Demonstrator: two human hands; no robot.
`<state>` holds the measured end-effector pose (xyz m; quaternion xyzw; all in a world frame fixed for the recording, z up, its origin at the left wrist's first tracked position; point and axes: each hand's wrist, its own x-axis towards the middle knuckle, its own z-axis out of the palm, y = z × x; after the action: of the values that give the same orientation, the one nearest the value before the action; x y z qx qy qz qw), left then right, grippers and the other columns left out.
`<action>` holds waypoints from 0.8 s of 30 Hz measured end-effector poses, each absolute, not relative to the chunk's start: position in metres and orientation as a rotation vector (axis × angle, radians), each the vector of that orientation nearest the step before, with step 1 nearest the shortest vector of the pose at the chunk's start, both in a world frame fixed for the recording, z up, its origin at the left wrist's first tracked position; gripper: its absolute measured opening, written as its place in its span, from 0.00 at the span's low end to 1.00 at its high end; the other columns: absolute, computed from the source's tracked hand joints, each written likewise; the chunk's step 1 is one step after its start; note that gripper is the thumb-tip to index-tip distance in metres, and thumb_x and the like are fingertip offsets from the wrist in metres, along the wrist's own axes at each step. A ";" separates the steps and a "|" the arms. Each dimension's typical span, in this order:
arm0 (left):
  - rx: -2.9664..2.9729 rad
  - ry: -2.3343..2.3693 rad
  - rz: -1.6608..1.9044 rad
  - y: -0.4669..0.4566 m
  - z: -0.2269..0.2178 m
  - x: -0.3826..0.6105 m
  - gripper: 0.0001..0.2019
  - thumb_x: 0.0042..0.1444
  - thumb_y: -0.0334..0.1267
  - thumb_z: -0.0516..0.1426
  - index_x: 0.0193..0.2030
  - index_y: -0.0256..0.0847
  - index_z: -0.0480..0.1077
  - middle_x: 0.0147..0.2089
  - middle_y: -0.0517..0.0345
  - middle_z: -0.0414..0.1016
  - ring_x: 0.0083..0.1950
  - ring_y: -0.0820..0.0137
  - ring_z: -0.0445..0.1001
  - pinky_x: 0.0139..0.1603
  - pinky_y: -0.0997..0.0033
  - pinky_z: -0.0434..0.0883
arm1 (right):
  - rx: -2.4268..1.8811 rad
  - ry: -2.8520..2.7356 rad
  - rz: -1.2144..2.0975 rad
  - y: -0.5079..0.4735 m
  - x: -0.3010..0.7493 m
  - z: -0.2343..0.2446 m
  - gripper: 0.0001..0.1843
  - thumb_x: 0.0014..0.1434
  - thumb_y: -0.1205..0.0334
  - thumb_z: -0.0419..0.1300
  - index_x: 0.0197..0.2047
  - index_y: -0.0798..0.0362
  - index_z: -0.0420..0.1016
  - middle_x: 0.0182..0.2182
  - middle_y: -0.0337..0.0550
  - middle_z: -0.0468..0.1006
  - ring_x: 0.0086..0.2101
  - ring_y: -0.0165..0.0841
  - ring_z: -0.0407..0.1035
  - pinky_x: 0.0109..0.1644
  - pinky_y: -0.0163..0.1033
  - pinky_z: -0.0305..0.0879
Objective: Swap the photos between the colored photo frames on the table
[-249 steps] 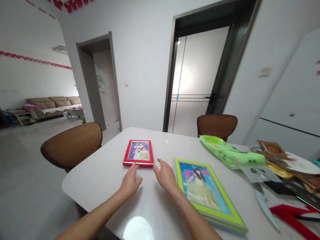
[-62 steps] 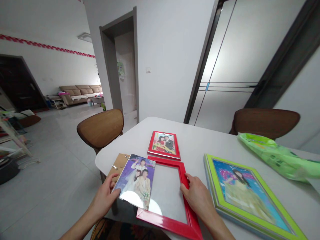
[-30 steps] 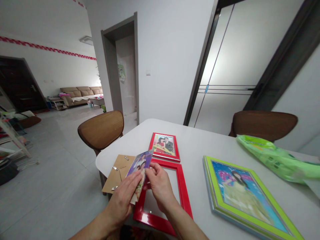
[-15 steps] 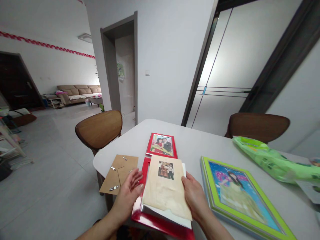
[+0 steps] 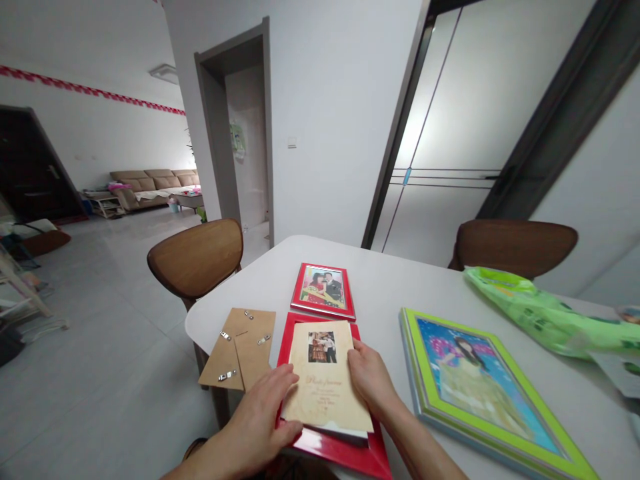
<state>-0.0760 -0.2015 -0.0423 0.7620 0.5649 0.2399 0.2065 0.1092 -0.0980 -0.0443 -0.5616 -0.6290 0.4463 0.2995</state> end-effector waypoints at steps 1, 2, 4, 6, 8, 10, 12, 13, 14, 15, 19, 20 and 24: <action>2.160 1.566 0.636 -0.202 -0.043 -0.076 0.28 0.43 0.34 0.56 0.53 0.30 0.58 0.58 0.39 0.56 0.59 0.58 0.54 0.58 0.54 0.52 | -1.527 -1.749 1.077 -0.096 0.110 -0.044 0.23 0.50 0.64 0.39 0.47 0.58 0.64 0.31 0.49 0.76 0.31 0.35 0.71 0.29 0.35 0.61; 2.188 1.558 0.614 -0.202 -0.044 -0.076 0.28 0.43 0.34 0.56 0.53 0.29 0.58 0.58 0.38 0.56 0.59 0.58 0.53 0.59 0.54 0.51 | -1.575 -1.842 0.941 -0.095 0.112 -0.044 0.22 0.51 0.64 0.39 0.45 0.58 0.65 0.33 0.50 0.76 0.33 0.36 0.70 0.32 0.35 0.61; 2.224 1.543 0.599 -0.202 -0.044 -0.076 0.27 0.44 0.34 0.56 0.53 0.30 0.59 0.58 0.39 0.56 0.59 0.58 0.54 0.58 0.54 0.51 | -1.706 -2.031 0.633 -0.095 0.113 -0.042 0.20 0.52 0.62 0.40 0.41 0.57 0.67 0.33 0.51 0.75 0.34 0.37 0.69 0.34 0.37 0.60; 2.241 1.533 0.618 -0.204 -0.044 -0.075 0.26 0.44 0.35 0.56 0.52 0.32 0.59 0.58 0.41 0.57 0.59 0.59 0.54 0.59 0.54 0.51 | -1.836 -2.164 0.336 -0.097 0.112 -0.041 0.19 0.53 0.60 0.41 0.37 0.57 0.69 0.32 0.53 0.73 0.33 0.38 0.67 0.34 0.39 0.58; 2.251 1.511 0.640 -0.206 -0.044 -0.079 0.26 0.44 0.35 0.56 0.52 0.33 0.59 0.58 0.42 0.56 0.59 0.60 0.53 0.59 0.55 0.51 | -1.902 -2.221 0.093 -0.100 0.112 -0.043 0.19 0.53 0.58 0.42 0.37 0.57 0.68 0.35 0.54 0.71 0.35 0.40 0.66 0.34 0.40 0.57; 2.269 1.484 0.652 -0.209 -0.044 -0.089 0.27 0.44 0.34 0.55 0.54 0.35 0.58 0.59 0.44 0.55 0.60 0.61 0.52 0.59 0.57 0.51 | -1.907 -2.220 -0.058 -0.104 0.112 -0.048 0.19 0.53 0.58 0.43 0.43 0.57 0.66 0.43 0.55 0.67 0.40 0.42 0.63 0.36 0.42 0.57; 2.284 1.516 0.661 -0.211 -0.046 -0.108 0.27 0.44 0.33 0.54 0.55 0.38 0.56 0.60 0.47 0.54 0.61 0.62 0.51 0.59 0.55 0.49 | -1.905 -2.202 -0.080 -0.106 0.113 -0.053 0.21 0.53 0.59 0.44 0.49 0.57 0.62 0.49 0.55 0.63 0.42 0.43 0.61 0.38 0.45 0.57; 2.284 1.576 0.664 -0.211 -0.048 -0.120 0.28 0.44 0.32 0.54 0.55 0.40 0.56 0.60 0.49 0.53 0.61 0.61 0.50 0.59 0.53 0.48 | -1.900 -2.190 -0.068 -0.107 0.114 -0.054 0.22 0.53 0.59 0.45 0.51 0.57 0.60 0.50 0.55 0.62 0.43 0.43 0.61 0.39 0.46 0.57; 2.269 1.674 0.667 -0.210 -0.052 -0.133 0.28 0.43 0.31 0.54 0.55 0.40 0.56 0.60 0.49 0.53 0.61 0.60 0.49 0.59 0.50 0.47 | -1.887 -2.176 -0.055 -0.107 0.113 -0.054 0.23 0.53 0.60 0.45 0.51 0.57 0.60 0.50 0.56 0.62 0.44 0.44 0.60 0.40 0.47 0.57; 2.246 1.791 0.662 -0.208 -0.056 -0.146 0.29 0.42 0.30 0.53 0.55 0.40 0.57 0.60 0.48 0.53 0.61 0.58 0.49 0.59 0.48 0.47 | -1.857 -2.165 -0.042 -0.108 0.112 -0.054 0.23 0.53 0.60 0.45 0.51 0.58 0.60 0.50 0.56 0.62 0.45 0.44 0.59 0.42 0.48 0.57; 2.223 2.056 0.657 -0.196 -0.075 -0.185 0.25 0.43 0.26 0.49 0.52 0.38 0.61 0.58 0.48 0.58 0.59 0.59 0.55 0.56 0.53 0.56 | -1.546 -2.210 0.162 -0.119 0.086 -0.043 0.21 0.52 0.61 0.48 0.50 0.58 0.64 0.51 0.55 0.62 0.49 0.42 0.56 0.50 0.47 0.53; 2.250 2.058 0.681 -0.194 -0.077 -0.190 0.23 0.46 0.26 0.48 0.51 0.39 0.62 0.57 0.49 0.60 0.58 0.61 0.56 0.56 0.56 0.58 | -1.445 -2.233 0.264 -0.123 0.075 -0.039 0.21 0.53 0.60 0.48 0.49 0.58 0.64 0.50 0.54 0.63 0.49 0.41 0.57 0.52 0.46 0.52; 2.391 2.013 0.895 -0.191 -0.066 -0.187 0.18 0.54 0.28 0.43 0.50 0.40 0.64 0.53 0.51 0.65 0.57 0.64 0.58 0.56 0.59 0.60 | -1.137 -2.166 0.720 -0.139 0.031 -0.019 0.24 0.55 0.56 0.46 0.52 0.57 0.62 0.48 0.51 0.67 0.49 0.37 0.59 0.53 0.44 0.53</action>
<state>-0.1866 -0.1906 -0.0656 0.7343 0.6182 0.2750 -0.0547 0.0314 -0.1386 -0.0194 -0.4265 -0.8125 0.2701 0.2914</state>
